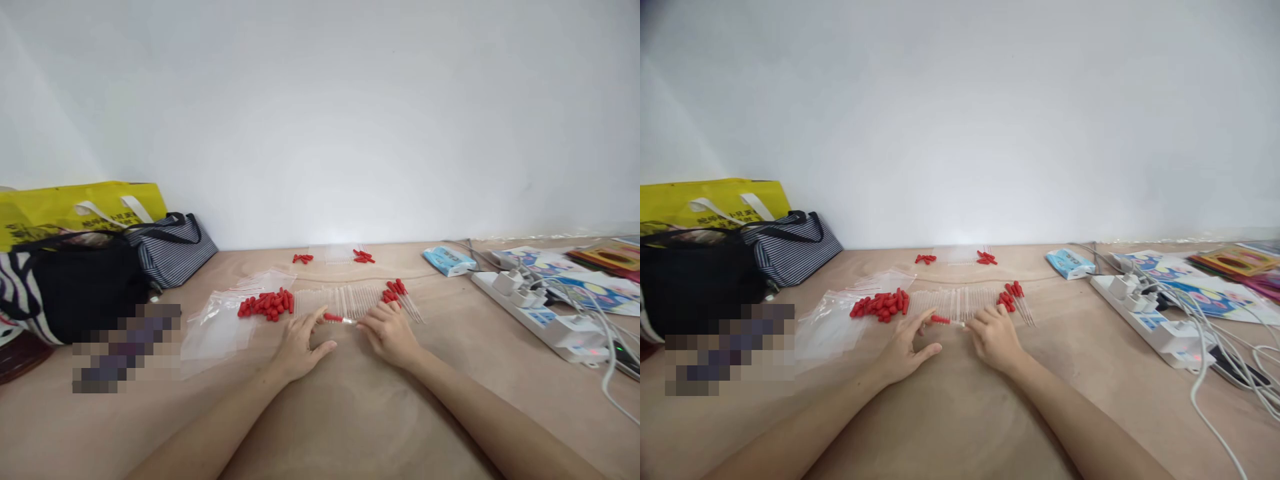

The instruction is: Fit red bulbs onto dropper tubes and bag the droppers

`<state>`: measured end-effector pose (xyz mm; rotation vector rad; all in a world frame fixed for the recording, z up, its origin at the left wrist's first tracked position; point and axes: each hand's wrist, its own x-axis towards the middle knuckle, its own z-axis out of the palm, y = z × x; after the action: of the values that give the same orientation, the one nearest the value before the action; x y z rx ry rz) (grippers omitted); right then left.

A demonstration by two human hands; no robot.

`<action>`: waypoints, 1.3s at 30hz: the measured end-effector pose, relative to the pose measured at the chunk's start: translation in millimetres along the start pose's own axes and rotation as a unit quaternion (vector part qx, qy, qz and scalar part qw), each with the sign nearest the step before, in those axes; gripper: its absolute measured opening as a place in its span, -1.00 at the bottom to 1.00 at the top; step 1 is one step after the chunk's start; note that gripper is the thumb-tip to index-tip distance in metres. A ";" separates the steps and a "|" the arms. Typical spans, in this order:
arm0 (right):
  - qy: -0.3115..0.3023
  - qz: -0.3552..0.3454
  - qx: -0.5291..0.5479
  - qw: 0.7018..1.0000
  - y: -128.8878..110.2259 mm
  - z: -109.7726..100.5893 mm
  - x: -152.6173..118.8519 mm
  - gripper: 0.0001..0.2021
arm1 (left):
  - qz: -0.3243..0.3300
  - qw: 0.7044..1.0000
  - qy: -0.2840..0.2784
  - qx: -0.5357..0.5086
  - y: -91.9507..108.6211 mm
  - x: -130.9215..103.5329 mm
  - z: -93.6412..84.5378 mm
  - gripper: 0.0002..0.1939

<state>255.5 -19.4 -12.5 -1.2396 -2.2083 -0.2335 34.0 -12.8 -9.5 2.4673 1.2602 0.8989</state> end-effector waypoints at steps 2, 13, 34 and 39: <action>0.026 0.102 0.005 0.994 15.2 -4.1 1.1 -0.76 | -0.014 1.000 -0.015 -0.013 -1.3 -0.5 0.1 -0.43; -0.030 0.417 -0.074 0.905 67.4 -7.8 -1.4 -0.76 | 0.015 0.998 -0.059 -0.007 -1.8 2.2 -0.5 -0.87; -0.009 0.384 -0.063 0.921 60.9 2.9 12.2 -0.66 | 0.025 0.998 -0.059 -0.016 -3.1 1.5 -1.0 -0.88; -0.027 0.422 -0.032 0.906 62.3 3.9 15.2 -0.68 | 0.023 0.998 -0.059 -0.011 -2.1 1.6 -1.6 -0.88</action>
<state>299.3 27.5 -15.1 -2.1157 -1.5121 0.0822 32.3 -10.4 -8.5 2.5027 1.1525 0.7597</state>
